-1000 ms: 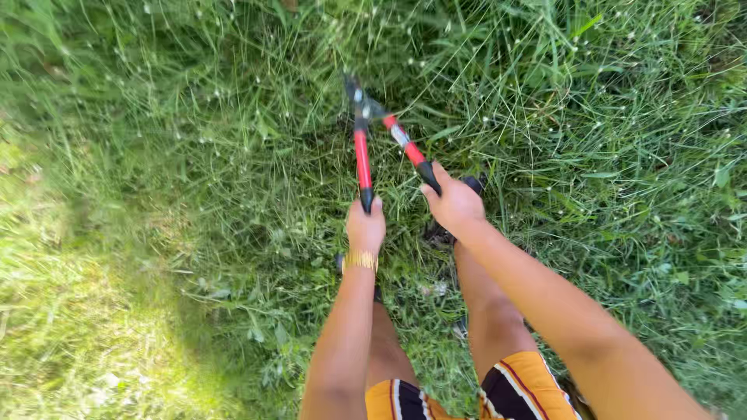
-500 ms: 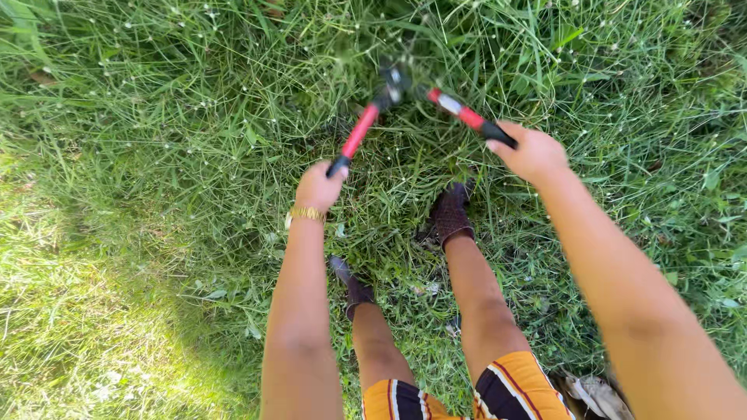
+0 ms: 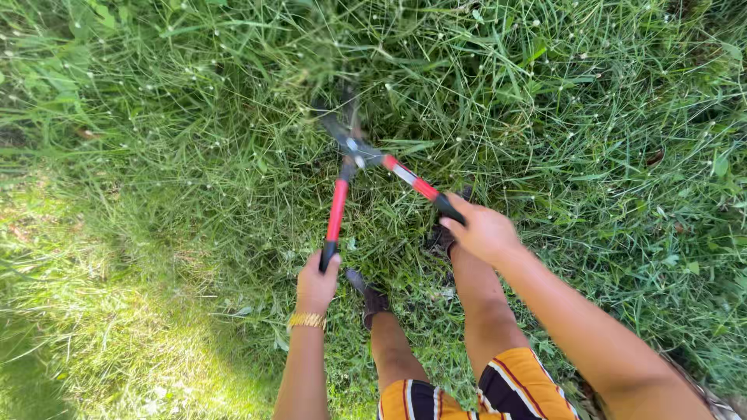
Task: The person uses manual grass shears to trim overgrown grass in a yard. They repeatedly cut sections of grass and weeds, moving across the lawn to trim different areas.
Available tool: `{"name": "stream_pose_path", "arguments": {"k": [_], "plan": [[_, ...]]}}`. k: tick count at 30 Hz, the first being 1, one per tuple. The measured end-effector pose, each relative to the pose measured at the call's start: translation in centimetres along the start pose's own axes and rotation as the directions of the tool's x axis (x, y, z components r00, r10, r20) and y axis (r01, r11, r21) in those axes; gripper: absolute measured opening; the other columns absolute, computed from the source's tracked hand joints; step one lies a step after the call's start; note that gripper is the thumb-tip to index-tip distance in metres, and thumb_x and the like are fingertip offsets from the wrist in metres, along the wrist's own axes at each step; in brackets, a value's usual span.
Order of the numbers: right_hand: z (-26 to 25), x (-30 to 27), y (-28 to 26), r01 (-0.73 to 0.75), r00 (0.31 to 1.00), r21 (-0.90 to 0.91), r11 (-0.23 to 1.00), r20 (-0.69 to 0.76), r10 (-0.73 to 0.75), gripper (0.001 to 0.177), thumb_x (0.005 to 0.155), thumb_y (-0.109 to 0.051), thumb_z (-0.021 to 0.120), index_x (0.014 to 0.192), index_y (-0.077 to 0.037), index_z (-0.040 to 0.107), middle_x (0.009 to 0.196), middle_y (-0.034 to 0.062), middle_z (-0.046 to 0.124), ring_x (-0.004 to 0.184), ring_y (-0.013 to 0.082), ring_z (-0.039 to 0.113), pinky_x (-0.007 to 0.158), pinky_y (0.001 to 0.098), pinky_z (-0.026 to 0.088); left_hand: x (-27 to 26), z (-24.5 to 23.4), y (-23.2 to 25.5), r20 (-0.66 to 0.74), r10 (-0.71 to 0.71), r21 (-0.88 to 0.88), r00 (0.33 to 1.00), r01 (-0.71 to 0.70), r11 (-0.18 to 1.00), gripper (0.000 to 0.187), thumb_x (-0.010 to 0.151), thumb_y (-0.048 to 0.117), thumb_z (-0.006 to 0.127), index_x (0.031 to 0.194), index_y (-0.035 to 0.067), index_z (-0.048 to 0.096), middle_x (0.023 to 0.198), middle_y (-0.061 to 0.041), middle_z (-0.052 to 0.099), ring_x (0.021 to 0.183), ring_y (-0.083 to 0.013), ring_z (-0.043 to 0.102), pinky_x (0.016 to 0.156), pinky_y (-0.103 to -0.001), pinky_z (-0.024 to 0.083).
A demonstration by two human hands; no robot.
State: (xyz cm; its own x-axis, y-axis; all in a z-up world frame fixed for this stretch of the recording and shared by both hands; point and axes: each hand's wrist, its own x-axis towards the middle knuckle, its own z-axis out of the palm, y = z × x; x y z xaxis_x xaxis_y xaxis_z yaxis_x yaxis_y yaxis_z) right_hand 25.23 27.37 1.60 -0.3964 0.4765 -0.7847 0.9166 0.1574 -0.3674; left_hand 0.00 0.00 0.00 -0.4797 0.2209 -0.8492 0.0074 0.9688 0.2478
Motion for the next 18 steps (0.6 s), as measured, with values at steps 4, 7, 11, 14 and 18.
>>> {"name": "stream_pose_path", "arguments": {"k": [4,7,11,14,18], "plan": [[-2.8,-3.4,6.9,-0.059,0.979,-0.228,0.972,0.178,0.101,0.064,0.085,-0.058,0.064,0.146,-0.042,0.052,0.110,0.0103,0.075,0.101,0.0348,0.071,0.088,0.0476,0.057,-1.6,-2.2,-4.8,0.124,0.120,0.154,0.985,-0.138,0.978,0.044,0.085,0.039,0.075,0.118,0.011,0.070,0.072,-0.007,0.069,0.061,-0.0190,0.065,0.061,-0.035,0.052],[-1.4,-3.9,10.5,0.008,0.976,-0.253,0.967,0.214,0.048,0.062,0.085,-0.058,0.063,0.143,-0.038,0.054,0.110,0.0080,0.076,0.099,0.0334,0.072,0.086,0.0466,0.058,-1.4,-1.4,-7.6,0.222,0.032,0.218,0.975,-0.081,0.973,0.044,0.085,0.039,0.075,0.120,0.012,0.072,0.075,-0.009,0.071,0.063,-0.0190,0.064,0.064,-0.035,0.053],[-0.7,0.2,9.5,0.073,0.984,-0.319,0.945,0.179,-0.016,0.061,0.087,-0.056,0.063,0.143,-0.034,0.055,0.104,0.0120,0.075,0.096,0.0341,0.072,0.082,0.0477,0.058,2.2,-0.5,-7.9,0.242,-0.130,0.179,0.962,0.088,0.980,0.047,0.087,0.038,0.071,0.128,0.015,0.066,0.083,-0.005,0.074,0.064,-0.0183,0.066,0.063,-0.037,0.054],[-1.5,4.8,3.9,0.149,0.988,-0.263,0.953,0.083,-0.131,0.058,0.088,-0.054,0.065,0.141,-0.030,0.058,0.100,0.0142,0.075,0.091,0.0372,0.072,0.079,0.0497,0.057,5.9,-0.9,-5.1,0.130,-0.036,0.065,0.991,0.028,0.998,0.038,0.090,0.038,0.069,0.113,0.008,0.071,0.079,-0.010,0.074,0.064,-0.0202,0.069,0.062,-0.039,0.053],[2.6,8.4,-8.4,-0.129,0.979,-0.072,0.989,0.148,0.139,0.046,0.104,-0.046,0.050,0.148,-0.031,0.048,0.099,0.0054,0.075,0.091,0.0281,0.074,0.076,0.0472,0.058,10.2,-0.1,2.6,-0.182,0.132,0.033,0.974,-0.128,0.991,0.037,0.096,0.039,0.067,0.098,0.002,0.067,0.070,-0.012,0.066,0.060,-0.0262,0.064,0.059,-0.044,0.051]]}}
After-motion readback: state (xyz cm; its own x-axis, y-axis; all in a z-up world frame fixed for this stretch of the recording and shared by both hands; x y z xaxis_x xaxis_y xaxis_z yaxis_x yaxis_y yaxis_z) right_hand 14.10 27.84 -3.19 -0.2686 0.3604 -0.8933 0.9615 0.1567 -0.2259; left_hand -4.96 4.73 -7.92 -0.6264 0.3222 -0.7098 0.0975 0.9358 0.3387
